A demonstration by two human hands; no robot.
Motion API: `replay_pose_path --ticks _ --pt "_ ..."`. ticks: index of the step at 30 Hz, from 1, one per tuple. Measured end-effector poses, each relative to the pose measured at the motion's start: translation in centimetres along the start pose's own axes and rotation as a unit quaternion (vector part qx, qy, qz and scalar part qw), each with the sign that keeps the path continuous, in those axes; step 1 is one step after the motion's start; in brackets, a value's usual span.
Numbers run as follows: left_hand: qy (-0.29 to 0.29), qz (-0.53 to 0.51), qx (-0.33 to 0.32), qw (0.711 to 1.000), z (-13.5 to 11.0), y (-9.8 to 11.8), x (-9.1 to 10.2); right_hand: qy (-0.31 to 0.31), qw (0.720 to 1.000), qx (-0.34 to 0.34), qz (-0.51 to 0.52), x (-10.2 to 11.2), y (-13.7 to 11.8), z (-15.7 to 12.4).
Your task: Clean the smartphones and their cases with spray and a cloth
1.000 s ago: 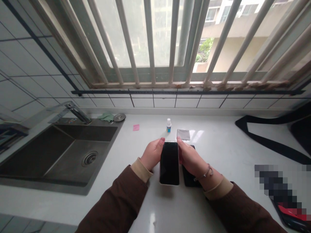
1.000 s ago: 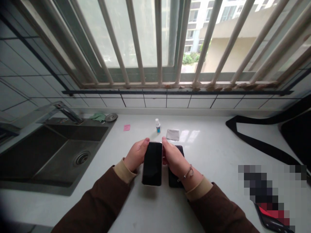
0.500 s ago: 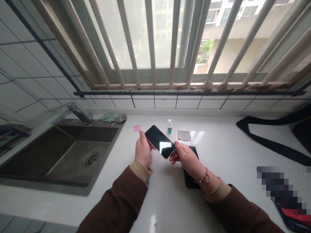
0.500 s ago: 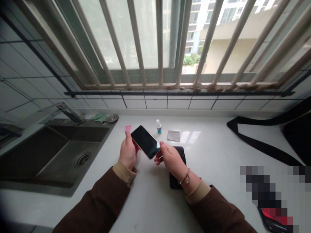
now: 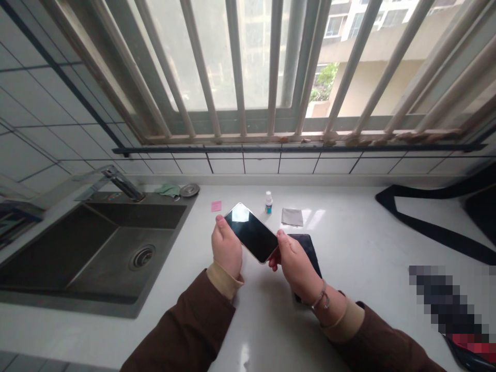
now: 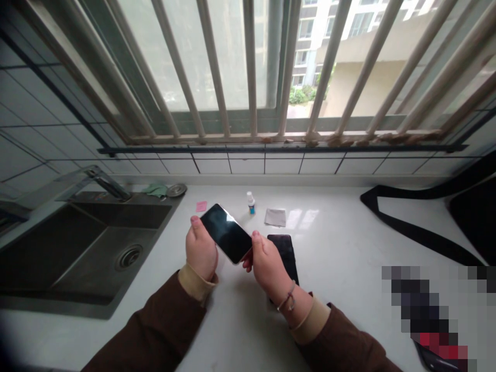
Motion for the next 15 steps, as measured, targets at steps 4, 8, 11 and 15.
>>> replay_pose_path --ticks 4,8,11,15 --pt "0.0 -0.004 -0.006 1.0 0.0 0.0 -0.3 0.003 1.0 0.004 -0.011 0.2 0.0 0.1" --pt "0.002 0.0 0.001 1.0 -0.1 -0.1 -0.3 0.012 0.999 -0.01 -0.035 0.3 -0.5 -0.2" --pt "-0.007 -0.007 0.002 1.0 -0.2 -0.1 -0.3 0.016 0.999 -0.012 -0.044 0.3 -0.8 -0.4" --pt "-0.016 -0.041 -0.005 0.999 0.0 -0.3 -0.4 0.008 0.999 0.001 -0.046 0.1 -1.2 -0.5"
Point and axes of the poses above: each hand's wrist, its own z-axis towards the middle knuckle, its own x-axis out of the back of the hand, y = z × x, the point moved 5 cm from there along z, towards the middle knuckle, and after that the axes turned 15 degrees about -y, right-handed, at the moved point
